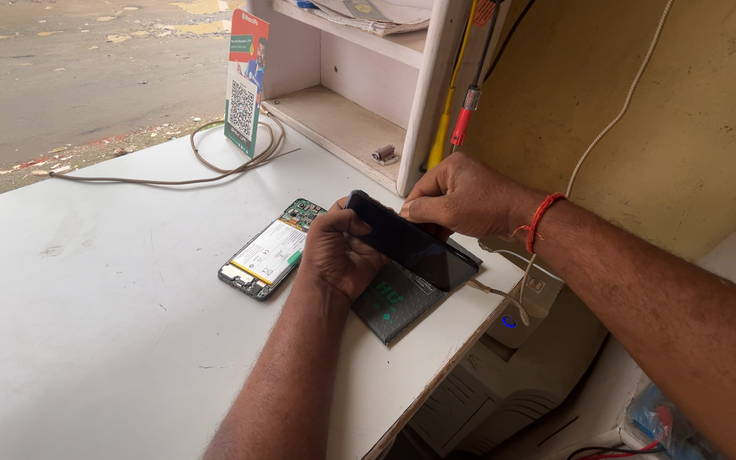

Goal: The person presses a screen assembly onto a smartphone body, then works on the exposed internal board of a disassembled phone, manipulating small components with tweezers and testing the board with multimeter probes. They then apply liquid from a small bottle onto the phone and continue handling the device on the cluttered workbench.

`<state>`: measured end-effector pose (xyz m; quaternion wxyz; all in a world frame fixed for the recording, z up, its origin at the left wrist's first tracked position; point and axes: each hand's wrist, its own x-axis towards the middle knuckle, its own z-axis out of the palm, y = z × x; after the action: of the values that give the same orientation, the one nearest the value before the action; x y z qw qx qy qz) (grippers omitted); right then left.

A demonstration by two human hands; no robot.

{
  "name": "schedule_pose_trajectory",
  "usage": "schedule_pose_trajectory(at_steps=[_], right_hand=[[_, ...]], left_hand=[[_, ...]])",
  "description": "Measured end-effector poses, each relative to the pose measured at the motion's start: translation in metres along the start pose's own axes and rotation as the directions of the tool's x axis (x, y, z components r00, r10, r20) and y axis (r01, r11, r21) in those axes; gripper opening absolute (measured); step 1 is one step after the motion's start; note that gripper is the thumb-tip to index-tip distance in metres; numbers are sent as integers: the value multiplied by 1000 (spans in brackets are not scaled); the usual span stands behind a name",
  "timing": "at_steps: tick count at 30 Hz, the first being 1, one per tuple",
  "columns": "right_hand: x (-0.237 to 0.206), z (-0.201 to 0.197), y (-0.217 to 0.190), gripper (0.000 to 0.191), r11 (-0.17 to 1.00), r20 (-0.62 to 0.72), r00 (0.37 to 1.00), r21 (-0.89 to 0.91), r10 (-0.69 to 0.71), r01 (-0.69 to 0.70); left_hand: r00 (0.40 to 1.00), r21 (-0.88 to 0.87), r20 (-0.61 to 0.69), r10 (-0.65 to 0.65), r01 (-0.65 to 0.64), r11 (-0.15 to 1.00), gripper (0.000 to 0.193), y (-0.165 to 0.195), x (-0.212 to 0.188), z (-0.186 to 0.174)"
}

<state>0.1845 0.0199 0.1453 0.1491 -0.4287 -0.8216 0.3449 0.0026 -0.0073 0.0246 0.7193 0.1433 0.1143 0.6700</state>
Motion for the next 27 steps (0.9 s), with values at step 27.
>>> schedule_pose_trajectory(at_steps=[27], right_hand=[[4, 1, 2, 22, 1000, 6, 1000, -3, -10, 10]], left_hand=[[994, -8, 110, 8, -7, 1000, 24, 1, 3, -4]])
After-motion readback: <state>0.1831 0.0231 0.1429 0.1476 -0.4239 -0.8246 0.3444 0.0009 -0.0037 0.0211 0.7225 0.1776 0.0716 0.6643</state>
